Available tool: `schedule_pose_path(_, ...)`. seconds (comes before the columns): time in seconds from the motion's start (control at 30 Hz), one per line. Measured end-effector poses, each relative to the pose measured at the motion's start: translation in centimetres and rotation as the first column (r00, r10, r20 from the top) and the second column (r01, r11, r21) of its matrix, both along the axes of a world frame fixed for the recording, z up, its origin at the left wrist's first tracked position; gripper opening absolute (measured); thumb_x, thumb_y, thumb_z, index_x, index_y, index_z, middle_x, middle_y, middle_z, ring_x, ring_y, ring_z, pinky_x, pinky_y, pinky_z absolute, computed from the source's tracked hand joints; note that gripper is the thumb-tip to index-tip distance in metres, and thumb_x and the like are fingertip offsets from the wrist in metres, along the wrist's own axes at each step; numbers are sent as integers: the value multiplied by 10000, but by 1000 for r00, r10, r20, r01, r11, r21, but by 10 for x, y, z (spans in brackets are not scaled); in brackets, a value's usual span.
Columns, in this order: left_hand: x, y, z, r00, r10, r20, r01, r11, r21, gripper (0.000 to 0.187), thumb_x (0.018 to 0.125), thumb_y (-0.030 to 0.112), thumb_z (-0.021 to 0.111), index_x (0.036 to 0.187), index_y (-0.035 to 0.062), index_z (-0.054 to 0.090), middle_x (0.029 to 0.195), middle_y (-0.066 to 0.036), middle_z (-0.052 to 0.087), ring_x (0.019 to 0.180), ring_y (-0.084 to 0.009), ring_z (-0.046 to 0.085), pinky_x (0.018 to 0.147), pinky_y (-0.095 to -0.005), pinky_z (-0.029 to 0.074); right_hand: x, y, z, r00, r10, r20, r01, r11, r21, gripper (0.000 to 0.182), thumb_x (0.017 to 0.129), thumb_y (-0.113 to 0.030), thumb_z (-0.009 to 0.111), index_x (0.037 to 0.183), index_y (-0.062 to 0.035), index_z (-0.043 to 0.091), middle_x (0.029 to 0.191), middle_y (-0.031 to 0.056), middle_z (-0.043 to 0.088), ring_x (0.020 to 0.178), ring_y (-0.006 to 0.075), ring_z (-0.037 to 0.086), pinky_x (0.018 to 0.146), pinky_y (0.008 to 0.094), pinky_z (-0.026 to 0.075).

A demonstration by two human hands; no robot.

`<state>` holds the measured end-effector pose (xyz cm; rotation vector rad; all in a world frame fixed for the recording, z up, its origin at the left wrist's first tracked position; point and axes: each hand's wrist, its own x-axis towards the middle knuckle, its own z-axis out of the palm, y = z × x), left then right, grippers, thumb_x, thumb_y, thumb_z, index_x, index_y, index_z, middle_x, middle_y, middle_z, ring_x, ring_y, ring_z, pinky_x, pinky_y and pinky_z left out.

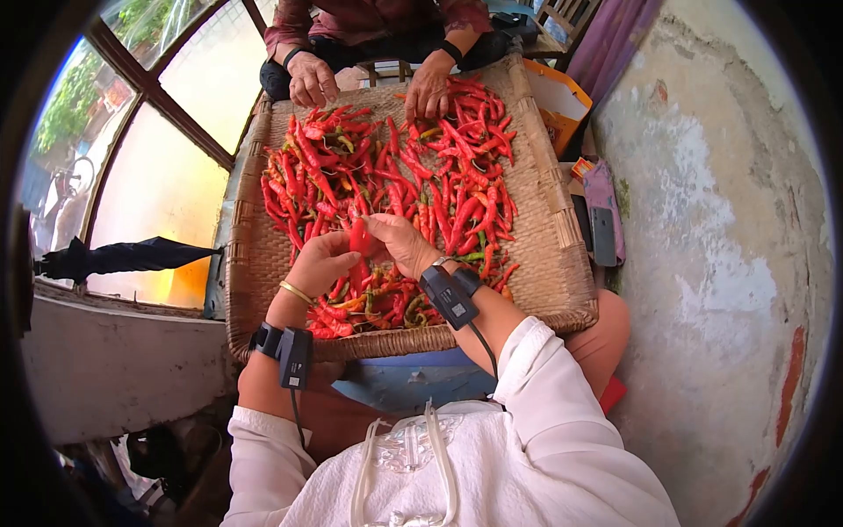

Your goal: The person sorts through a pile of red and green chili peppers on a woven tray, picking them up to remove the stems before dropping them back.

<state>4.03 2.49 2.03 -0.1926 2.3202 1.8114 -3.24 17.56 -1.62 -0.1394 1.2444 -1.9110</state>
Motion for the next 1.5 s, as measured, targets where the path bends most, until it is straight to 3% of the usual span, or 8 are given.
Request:
schedule_pose_path(0.4,-8,-3,6,1000,-30,7,30,994,-107,202,767,147,597,901,-4,586,679,-43,590,576,-88,550,532,-235,442,-24,21,28,946,-69,-316,211,871,443,103,784,-134,598,821,-39,584,731,-11,591,652,49,521,516,204,403)
schedule_pose_path(0.53,-6,-4,4,1000,27,-4,-27,998,-50,187,774,154,597,869,-7,593,665,-28,586,547,-81,535,514,-235,435,-54,39,19,912,-390,-123,381,920,-91,166,801,-194,603,905,-70,563,778,12,589,682,88,542,628,217,441)
schedule_pose_path(0.67,-6,-2,9,996,73,44,-77,992,98,181,802,172,589,830,-7,604,640,-5,572,517,-58,504,487,-222,415,-61,47,10,814,-580,27,579,806,-127,313,837,-294,544,1019,-42,508,854,65,577,774,154,563,652,318,476)
schedule_pose_path(0.77,-7,-1,15,988,108,106,-124,981,152,111,826,144,571,806,38,598,611,49,519,522,-12,454,466,-159,372,-34,28,12,898,-408,-167,440,854,278,442,843,-371,506,1094,-8,483,833,54,563,737,139,556,622,274,453)
schedule_pose_path(1.07,-3,-1,-3,983,-172,-60,125,876,-467,185,767,195,597,800,15,619,642,-106,598,586,-188,578,548,-301,447,-10,10,18,953,212,-217,-153,954,258,174,812,-264,583,813,-90,577,657,-30,561,537,47,520,434,168,362)
schedule_pose_path(1.27,-4,-11,3,994,-95,50,94,550,-830,233,731,314,582,806,99,632,747,-124,615,741,-301,586,656,-395,463,-48,43,13,721,-691,53,692,713,-110,169,829,-228,559,853,-64,529,725,51,593,594,121,581,466,215,459)
schedule_pose_path(1.4,-1,-9,-10,970,-183,158,230,502,-833,262,724,336,584,837,101,617,781,-120,615,771,-285,591,664,-394,468,-37,27,2,899,-284,-333,390,865,317,338,792,-206,580,1067,-16,528,771,74,593,594,139,573,490,236,454)
schedule_pose_path(1.5,4,-1,-6,958,-218,188,274,489,-828,274,730,344,576,834,93,612,781,-117,617,780,-288,591,667,-395,468,-28,18,-37,466,287,-837,539,658,525,378,708,-208,639,1057,-101,541,859,126,563,743,273,569,641,354,466)
